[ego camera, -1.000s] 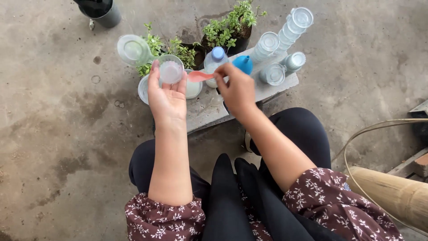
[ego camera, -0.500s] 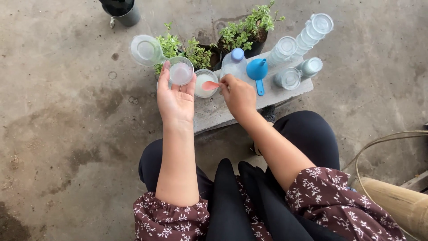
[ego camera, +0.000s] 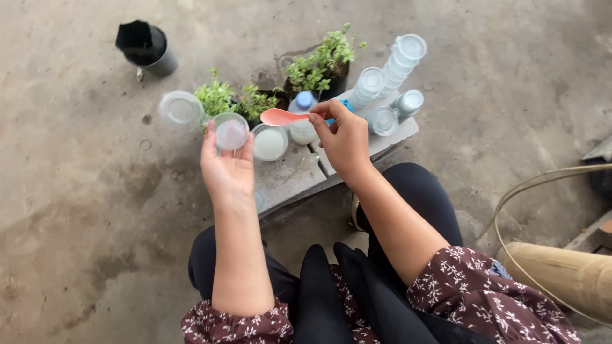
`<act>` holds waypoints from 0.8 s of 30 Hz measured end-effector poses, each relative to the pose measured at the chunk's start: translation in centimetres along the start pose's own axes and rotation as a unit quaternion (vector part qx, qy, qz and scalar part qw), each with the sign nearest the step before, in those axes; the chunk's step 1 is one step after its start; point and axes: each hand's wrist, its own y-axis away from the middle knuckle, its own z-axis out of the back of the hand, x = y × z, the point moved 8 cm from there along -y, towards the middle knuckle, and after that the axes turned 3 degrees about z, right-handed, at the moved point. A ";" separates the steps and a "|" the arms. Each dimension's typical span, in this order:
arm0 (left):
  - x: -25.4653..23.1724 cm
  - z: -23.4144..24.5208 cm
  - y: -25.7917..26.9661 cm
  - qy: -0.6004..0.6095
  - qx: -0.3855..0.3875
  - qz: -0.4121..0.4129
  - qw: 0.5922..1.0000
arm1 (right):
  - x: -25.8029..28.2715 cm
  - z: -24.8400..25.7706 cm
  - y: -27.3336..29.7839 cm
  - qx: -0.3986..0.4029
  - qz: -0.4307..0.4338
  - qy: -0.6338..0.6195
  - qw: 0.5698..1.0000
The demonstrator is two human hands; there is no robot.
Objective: Spooning a white powdery substance into small plastic cups in a nursery setting.
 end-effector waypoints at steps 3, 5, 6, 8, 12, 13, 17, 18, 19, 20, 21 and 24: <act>1.1 0.0 -0.1 0.000 -0.003 0.008 1.000 | 2.6 2.5 -0.3 -0.031 0.030 -0.042 0.998; 2.4 -0.3 -0.3 -0.012 0.011 0.025 1.000 | 3.3 3.7 -0.5 -0.049 0.043 -0.048 0.997; 3.1 -0.4 -0.4 -0.020 0.020 0.036 0.999 | 3.7 4.3 -0.6 -0.059 0.057 -0.056 0.995; 4.3 -1.5 0.4 -0.037 0.031 0.050 0.998 | 3.3 5.0 -0.8 -0.071 0.069 -0.060 0.993; 6.7 -3.2 2.0 -0.079 0.051 0.068 0.993 | 3.1 6.3 -0.8 -0.092 0.089 -0.082 0.988; 7.2 -3.7 2.3 -0.082 0.056 0.073 0.992 | 3.1 6.8 -0.7 -0.100 0.089 -0.079 0.988; 8.6 -5.0 3.2 -0.123 0.095 0.072 0.985 | 3.2 8.0 -0.8 -0.113 0.104 -0.045 0.987; 8.9 -5.3 3.3 -0.126 0.107 0.076 0.983 | 3.2 8.3 -0.8 -0.114 0.114 -0.020 0.987; 9.2 -5.3 3.2 -0.128 0.110 0.079 0.983 | 3.0 8.6 -0.8 -0.117 0.114 -0.018 0.986; 9.5 -5.4 3.1 -0.132 0.119 0.079 0.981 | 2.9 8.8 -0.8 -0.117 0.116 -0.013 0.986; 9.8 -5.4 3.0 -0.136 0.127 0.078 0.979 | 2.7 8.9 -0.8 -0.116 0.118 -0.009 0.986; 10.2 -5.5 3.0 -0.136 0.141 0.079 0.977 | 2.9 9.6 -0.7 -0.116 0.121 0.022 0.986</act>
